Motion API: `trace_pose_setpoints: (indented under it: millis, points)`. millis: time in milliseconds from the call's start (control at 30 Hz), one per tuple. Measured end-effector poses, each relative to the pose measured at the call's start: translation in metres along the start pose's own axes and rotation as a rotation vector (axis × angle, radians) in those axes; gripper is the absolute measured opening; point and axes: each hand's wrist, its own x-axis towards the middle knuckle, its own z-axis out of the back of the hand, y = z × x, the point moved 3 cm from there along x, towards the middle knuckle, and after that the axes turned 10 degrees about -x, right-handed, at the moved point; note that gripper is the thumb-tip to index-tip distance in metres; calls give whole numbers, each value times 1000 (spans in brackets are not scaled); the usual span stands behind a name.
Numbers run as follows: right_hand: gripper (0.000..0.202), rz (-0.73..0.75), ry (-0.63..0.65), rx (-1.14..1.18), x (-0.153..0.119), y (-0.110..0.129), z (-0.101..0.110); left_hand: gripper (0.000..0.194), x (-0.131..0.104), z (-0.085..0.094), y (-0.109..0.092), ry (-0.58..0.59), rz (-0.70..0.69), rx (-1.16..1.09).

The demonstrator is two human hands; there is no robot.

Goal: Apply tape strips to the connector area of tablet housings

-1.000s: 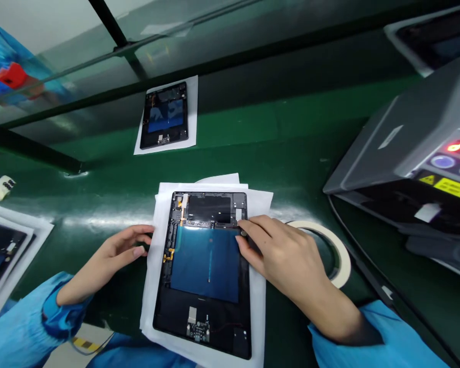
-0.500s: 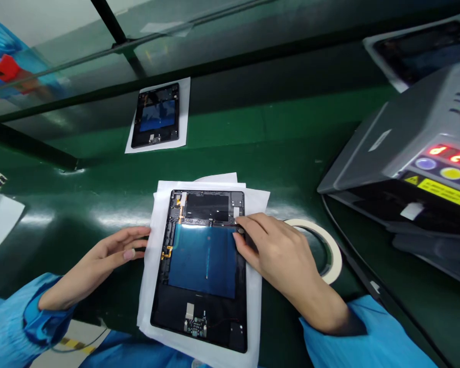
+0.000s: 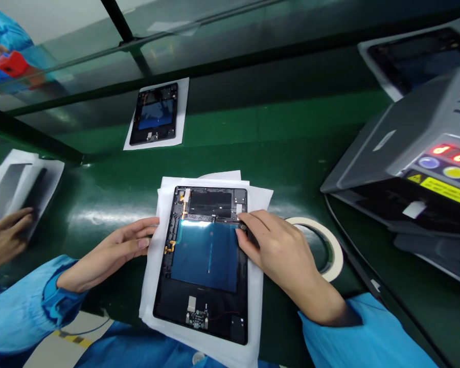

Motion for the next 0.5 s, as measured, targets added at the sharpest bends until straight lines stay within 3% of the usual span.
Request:
trace_pose_setpoints:
  millis: [100, 167, 267, 333, 367, 433, 500]
  points:
    - [20, 16, 22, -34, 0, 1, -1, 45, 5, 2, -3, 74, -32, 94]
    - [21, 11, 31, -30, 0, 1, -2, 44, 7, 3, -12, 75, -114, 343]
    - [22, -31, 34, 16, -1, -1, -4, 44, 10, -9, -39, -146, -496, 865]
    - [21, -61, 31, 30, -2, -3, -5, 36, 15, -35, -55, -182, -786, 1084]
    - [20, -72, 31, 30, -2, -4, -5, 30, 21, -52, -59, -121, -881, 1144]
    - [17, -81, 38, 37, -2, -5, -5, 20, 42, -85, -62, 50, -961, 1224]
    - [12, -65, 54, 58, -2, -6, -4, 14, 68, -111, -60, 153, -954, 1284]
